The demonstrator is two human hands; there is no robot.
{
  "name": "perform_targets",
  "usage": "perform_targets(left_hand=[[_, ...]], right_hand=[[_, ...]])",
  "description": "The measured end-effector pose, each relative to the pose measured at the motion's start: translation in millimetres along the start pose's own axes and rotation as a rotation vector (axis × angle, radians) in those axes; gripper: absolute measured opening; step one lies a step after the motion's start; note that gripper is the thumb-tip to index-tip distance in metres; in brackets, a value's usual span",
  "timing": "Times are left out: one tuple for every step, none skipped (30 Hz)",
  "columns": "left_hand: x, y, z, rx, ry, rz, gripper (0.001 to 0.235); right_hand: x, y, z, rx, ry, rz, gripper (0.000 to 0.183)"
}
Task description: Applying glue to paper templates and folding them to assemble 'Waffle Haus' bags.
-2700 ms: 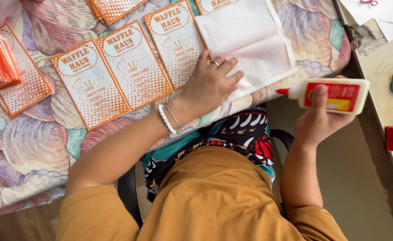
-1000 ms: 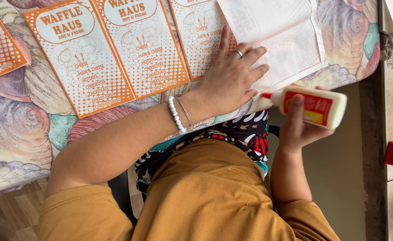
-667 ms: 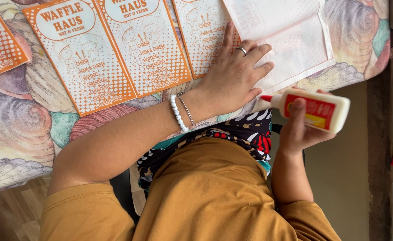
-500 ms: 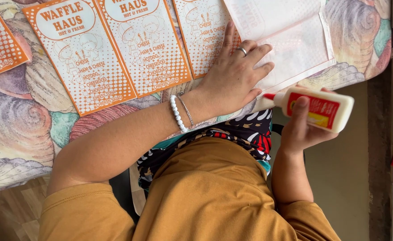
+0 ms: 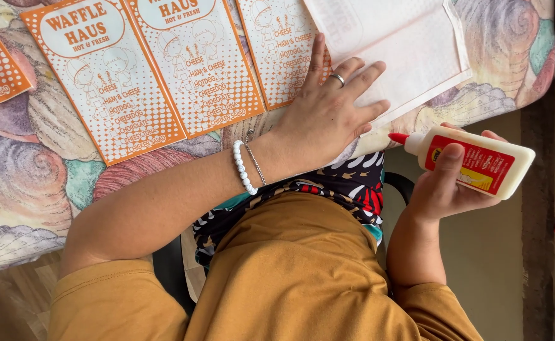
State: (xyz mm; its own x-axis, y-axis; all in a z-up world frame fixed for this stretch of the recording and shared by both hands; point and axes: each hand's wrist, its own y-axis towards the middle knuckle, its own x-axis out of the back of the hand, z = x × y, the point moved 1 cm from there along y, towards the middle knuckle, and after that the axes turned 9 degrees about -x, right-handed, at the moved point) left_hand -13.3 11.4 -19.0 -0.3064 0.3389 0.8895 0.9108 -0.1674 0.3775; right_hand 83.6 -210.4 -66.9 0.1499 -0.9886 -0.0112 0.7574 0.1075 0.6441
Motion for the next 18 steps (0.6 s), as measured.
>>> perform_targets(left_hand=[[-3.8, -0.8, 0.9, -0.001, 0.001, 0.001, 0.035], [-7.7, -1.7, 1.6, -0.020, 0.011, 0.024, 0.035], [-11.9, -2.9, 2.1, -0.037, 0.020, 0.047, 0.035], [-12.0, -2.8, 2.4, -0.038, 0.020, 0.048, 0.035], [-12.1, -2.9, 2.4, -0.055, -0.006, 0.033, 0.032], [-12.2, -3.2, 2.5, -0.072, -0.033, 0.018, 0.030], [-13.5, -3.7, 4.8, -0.071, -0.034, 0.019, 0.030], [-14.9, -4.3, 6.8, -0.092, -0.066, 0.036, 0.029], [-16.1, -4.7, 9.0, -0.114, -0.098, 0.054, 0.030], [-17.0, -5.6, 10.5, -0.114, -0.098, 0.055, 0.030], [-18.1, -5.9, 11.7, -0.131, -0.094, 0.059, 0.030], [-19.2, -6.1, 12.8, -0.148, -0.090, 0.062, 0.031], [-18.5, -5.5, 12.5, -0.150, -0.090, 0.063, 0.031], [-17.7, -5.0, 12.3, -0.140, -0.117, 0.066, 0.029], [-17.0, -5.1, 12.0, -0.129, -0.143, 0.069, 0.027], [-18.0, -5.6, 11.4, -0.129, -0.143, 0.070, 0.027], [-19.2, -5.9, 10.8, -0.134, -0.109, 0.078, 0.027], [-20.2, -6.2, 10.2, -0.139, -0.075, 0.086, 0.027]], right_hand=[[0.8, -0.9, 1.0, 0.000, 0.000, -0.002, 0.049], [1.2, -1.8, 1.9, -0.019, -0.005, 0.029, 0.049], [1.7, -3.0, 2.8, -0.038, -0.010, 0.060, 0.050], [0.9, -2.7, 6.7, -0.039, -0.009, 0.059, 0.050], [0.0, -2.4, 11.0, -0.016, -0.004, 0.073, 0.051], [-0.9, -2.2, 15.2, 0.007, 0.002, 0.087, 0.052], [1.3, -3.4, 16.1, 0.005, 0.002, 0.088, 0.052], [4.0, -4.5, 16.9, -0.019, 0.016, 0.055, 0.050], [6.4, -5.6, 17.5, -0.044, 0.031, 0.021, 0.047], [5.2, -4.8, 17.0, -0.045, 0.031, 0.021, 0.047], [4.1, -4.0, 17.0, -0.016, -0.010, 0.055, 0.049], [3.2, -3.0, 16.9, 0.011, -0.050, 0.090, 0.050], [0.2, -4.3, 18.1, 0.011, -0.051, 0.088, 0.050], [-2.5, -5.5, 18.6, -0.068, -0.060, 0.050, 0.045], [-5.4, -7.1, 19.0, -0.148, -0.068, 0.013, 0.043], [-9.7, -7.3, 23.2, -0.149, -0.068, 0.012, 0.043], [-14.0, -7.2, 27.2, -0.201, -0.069, 0.023, 0.041], [-18.4, -7.1, 31.1, -0.254, -0.071, 0.034, 0.040]])
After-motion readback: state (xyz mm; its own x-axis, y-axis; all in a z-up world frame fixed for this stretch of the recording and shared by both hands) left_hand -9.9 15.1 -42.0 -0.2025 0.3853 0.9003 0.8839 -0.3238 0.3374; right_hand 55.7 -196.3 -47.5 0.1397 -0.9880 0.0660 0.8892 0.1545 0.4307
